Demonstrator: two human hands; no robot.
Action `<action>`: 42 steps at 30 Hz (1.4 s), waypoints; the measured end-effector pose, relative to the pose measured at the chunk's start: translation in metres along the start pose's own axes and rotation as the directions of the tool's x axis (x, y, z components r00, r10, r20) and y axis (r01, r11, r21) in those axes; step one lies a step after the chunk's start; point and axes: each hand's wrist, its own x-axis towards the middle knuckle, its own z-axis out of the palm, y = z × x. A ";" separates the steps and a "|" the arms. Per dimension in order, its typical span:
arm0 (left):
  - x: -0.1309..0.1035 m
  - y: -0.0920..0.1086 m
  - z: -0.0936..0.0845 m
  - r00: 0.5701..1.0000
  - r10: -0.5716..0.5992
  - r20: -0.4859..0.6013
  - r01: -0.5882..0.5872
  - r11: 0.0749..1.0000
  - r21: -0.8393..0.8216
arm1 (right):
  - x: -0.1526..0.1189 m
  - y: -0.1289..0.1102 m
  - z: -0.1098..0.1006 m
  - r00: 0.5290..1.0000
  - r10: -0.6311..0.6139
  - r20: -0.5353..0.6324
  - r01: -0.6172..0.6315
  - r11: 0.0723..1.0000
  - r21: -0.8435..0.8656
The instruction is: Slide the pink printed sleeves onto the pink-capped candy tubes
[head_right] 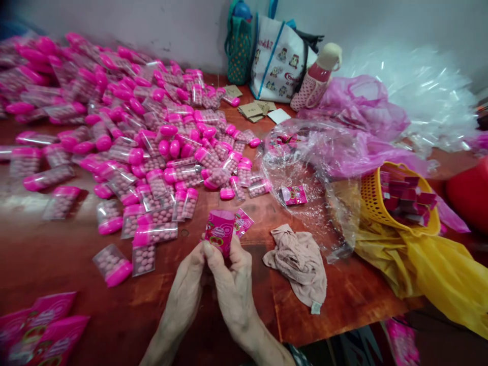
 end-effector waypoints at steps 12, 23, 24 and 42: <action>0.005 0.033 0.010 0.998 -0.059 0.009 0.060 0.965 -0.254 | 0.000 -0.015 -0.025 0.855 0.097 0.509 -0.170 0.980 0.098; -0.009 0.033 0.034 0.993 -0.037 -0.111 0.007 0.967 -0.254 | -0.032 -0.004 -0.030 0.956 -0.253 0.149 0.289 0.902 -0.321; -0.011 0.033 0.035 0.992 -0.045 -0.119 0.013 0.967 -0.256 | -0.032 -0.003 -0.030 0.945 -0.296 0.137 0.326 0.881 -0.345; -0.014 0.039 0.032 0.998 0.034 0.047 -0.029 0.993 -0.111 | -0.047 0.011 -0.012 0.955 -0.298 0.005 0.282 0.900 -0.333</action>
